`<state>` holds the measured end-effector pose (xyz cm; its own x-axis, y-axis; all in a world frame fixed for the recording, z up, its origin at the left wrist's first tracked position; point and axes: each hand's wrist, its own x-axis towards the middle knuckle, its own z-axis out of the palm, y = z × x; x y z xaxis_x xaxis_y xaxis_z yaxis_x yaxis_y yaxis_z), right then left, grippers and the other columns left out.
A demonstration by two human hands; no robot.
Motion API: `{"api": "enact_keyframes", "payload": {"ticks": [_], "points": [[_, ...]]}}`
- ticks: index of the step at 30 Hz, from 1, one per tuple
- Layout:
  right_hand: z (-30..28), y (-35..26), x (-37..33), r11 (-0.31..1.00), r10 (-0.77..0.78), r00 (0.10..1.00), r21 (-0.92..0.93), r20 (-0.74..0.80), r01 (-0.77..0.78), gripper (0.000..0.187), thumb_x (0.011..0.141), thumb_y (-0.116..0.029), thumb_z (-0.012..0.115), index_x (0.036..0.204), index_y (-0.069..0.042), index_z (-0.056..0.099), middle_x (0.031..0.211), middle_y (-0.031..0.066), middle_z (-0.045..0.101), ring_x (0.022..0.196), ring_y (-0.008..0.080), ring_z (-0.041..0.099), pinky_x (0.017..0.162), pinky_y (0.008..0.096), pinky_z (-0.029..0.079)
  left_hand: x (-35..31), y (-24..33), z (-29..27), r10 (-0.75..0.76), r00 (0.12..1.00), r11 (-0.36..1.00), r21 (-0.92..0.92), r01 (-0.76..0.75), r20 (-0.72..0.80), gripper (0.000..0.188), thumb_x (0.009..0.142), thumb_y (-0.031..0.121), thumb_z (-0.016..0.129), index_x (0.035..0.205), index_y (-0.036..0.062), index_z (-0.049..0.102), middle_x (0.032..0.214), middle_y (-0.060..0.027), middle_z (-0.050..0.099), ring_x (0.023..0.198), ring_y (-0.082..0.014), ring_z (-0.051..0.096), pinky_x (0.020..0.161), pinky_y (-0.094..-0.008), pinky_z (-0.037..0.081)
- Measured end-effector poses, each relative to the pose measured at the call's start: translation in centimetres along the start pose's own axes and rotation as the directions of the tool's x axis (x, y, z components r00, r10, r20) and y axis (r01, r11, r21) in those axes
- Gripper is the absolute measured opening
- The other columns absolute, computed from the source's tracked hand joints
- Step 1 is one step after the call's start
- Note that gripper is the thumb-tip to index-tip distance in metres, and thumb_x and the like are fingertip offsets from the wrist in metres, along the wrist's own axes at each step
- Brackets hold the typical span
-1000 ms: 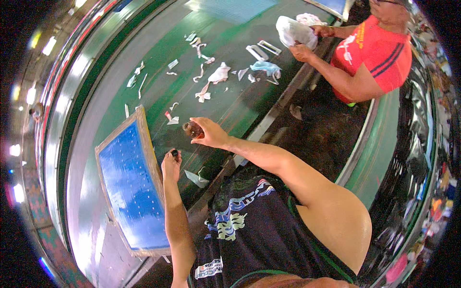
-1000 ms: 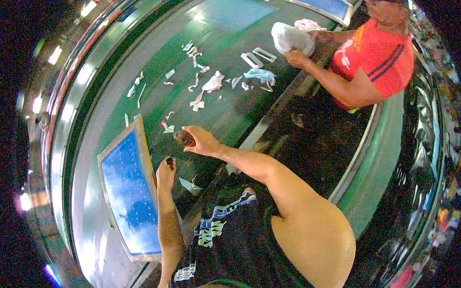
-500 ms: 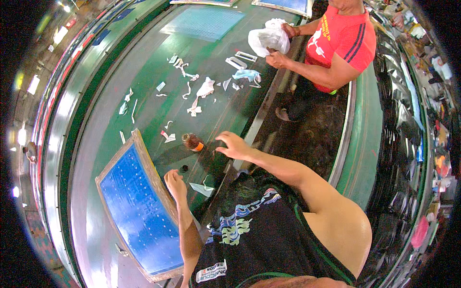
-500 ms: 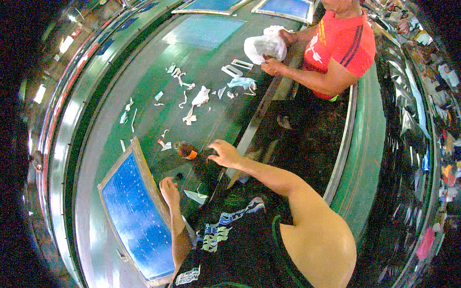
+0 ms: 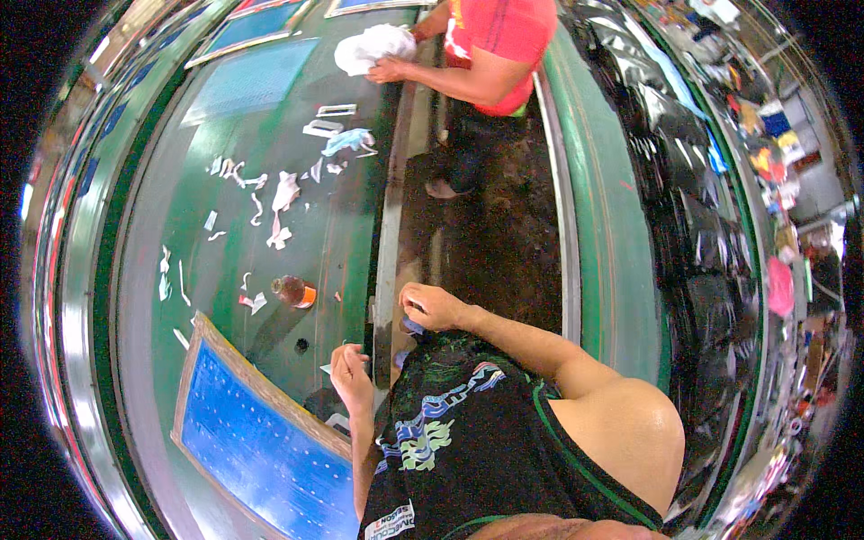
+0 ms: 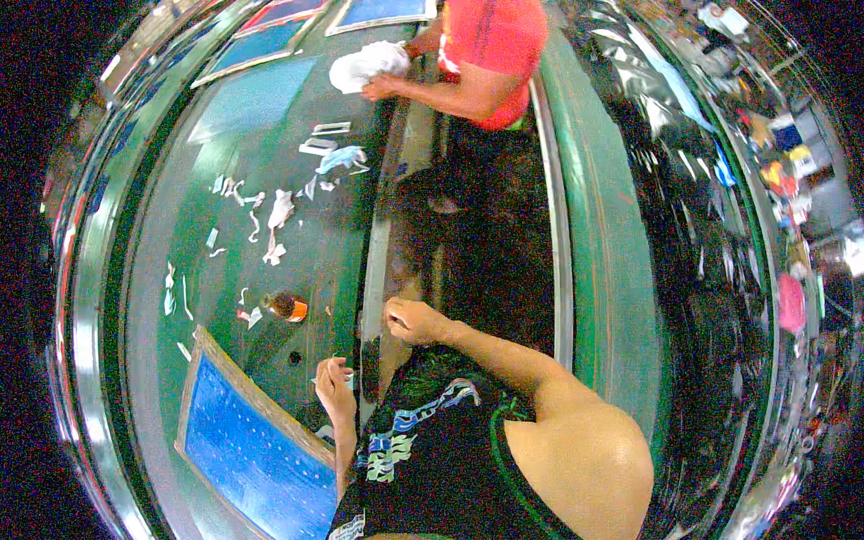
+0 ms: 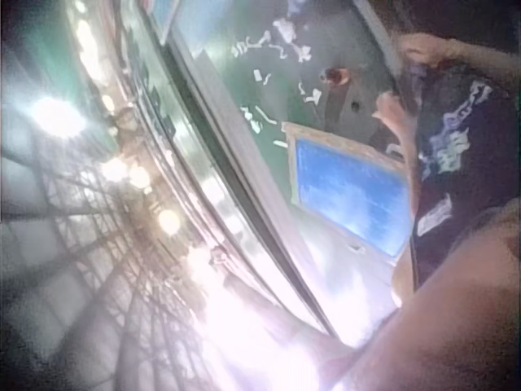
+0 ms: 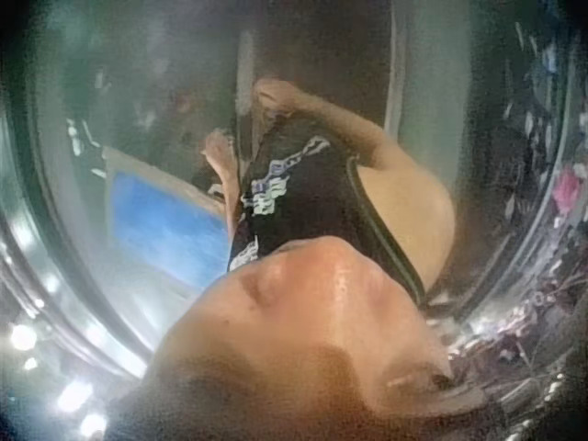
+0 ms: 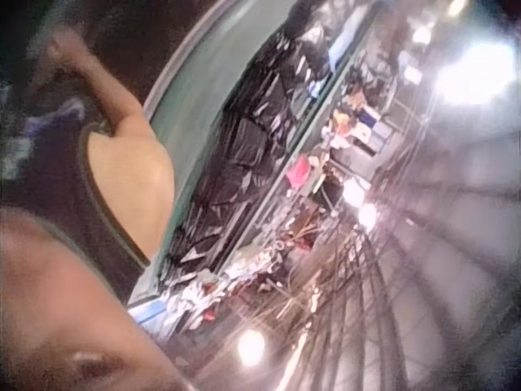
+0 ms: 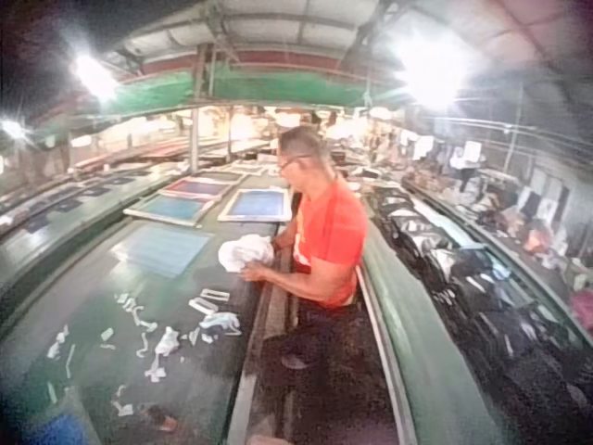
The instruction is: The person removes a blue perforated panel from a metal frame, places it on a workbench, and applies a liquid from a bottle into the holes using a small tool. They handle the panel and frame repeatedly while working on the bench.
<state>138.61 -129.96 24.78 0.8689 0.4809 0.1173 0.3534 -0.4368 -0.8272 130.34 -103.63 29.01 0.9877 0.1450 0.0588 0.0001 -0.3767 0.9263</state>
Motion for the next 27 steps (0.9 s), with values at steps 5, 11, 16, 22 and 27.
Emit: {"api": "enact_keyframes", "payload": {"ticks": [5,11,16,22,27], "points": [[-1.5,-2.1,-2.2,0.998,0.036,0.999,-0.045,-0.035,-0.037,0.016,0.099,-0.018,0.061,0.102,-0.002,0.06,0.107,0.0145,0.064,0.099,0.0342,0.065,0.088,0.0423,0.054,1.7,2.0,2.4,0.215,0.965,0.968,0.102,-0.231,0.147,0.011,0.101,0.009,0.063,0.103,-0.0009,0.068,0.095,-0.0116,0.069,0.078,-0.0236,0.064,0.068,-0.034,0.05],[-1.8,-4.8,-2.4,0.993,-0.09,0.995,0.073,-0.043,0.093,0.018,0.099,-0.021,0.06,0.107,-0.004,0.061,0.105,0.0174,0.065,0.097,0.0392,0.065,0.083,0.0456,0.054,2.2,4.8,4.4,0.257,0.909,0.96,0.02,-0.278,0.328,0.015,0.093,0.004,0.071,0.107,0.0043,0.073,0.098,-0.0121,0.073,0.086,-0.0243,0.07,0.077,-0.0352,0.056],[-3.0,-4.4,-1.4,0.997,-0.009,1.0,0.071,0.012,0.008,0.019,0.1,-0.02,0.062,0.109,-0.004,0.061,0.108,0.0175,0.065,0.099,0.0396,0.066,0.085,0.0454,0.054,3.6,5.9,5.7,0.265,0.92,0.953,0.067,-0.295,0.289,0.013,0.091,0.003,0.072,0.104,0.0029,0.074,0.097,-0.0129,0.075,0.088,-0.0249,0.072,0.079,-0.0351,0.057],[-6.0,-2.3,-1.0,0.999,-0.006,1.0,0.054,0.007,0.005,0.018,0.102,-0.016,0.062,0.111,-0.001,0.063,0.115,0.0159,0.067,0.106,0.0369,0.066,0.09,0.0425,0.055,6.7,6.6,9.0,0.292,0.895,0.936,0.092,-0.34,0.336,0.011,0.091,0.003,0.071,0.102,0.0004,0.073,0.095,-0.0151,0.074,0.082,-0.0276,0.072,0.074,-0.0352,0.057],[-8.4,0.9,0.7,1.0,0.008,1.0,-0.002,0.002,-0.008,0.02,0.101,-0.017,0.063,0.113,-0.001,0.065,0.116,0.0159,0.067,0.109,0.036,0.066,0.094,0.0427,0.055,9.8,7.4,12.4,0.367,0.868,0.864,0.222,-0.451,0.334,0.01,0.091,0.005,0.072,0.1,0.002,0.074,0.093,-0.0133,0.075,0.076,-0.0264,0.072,0.07,-0.0357,0.058]]}}
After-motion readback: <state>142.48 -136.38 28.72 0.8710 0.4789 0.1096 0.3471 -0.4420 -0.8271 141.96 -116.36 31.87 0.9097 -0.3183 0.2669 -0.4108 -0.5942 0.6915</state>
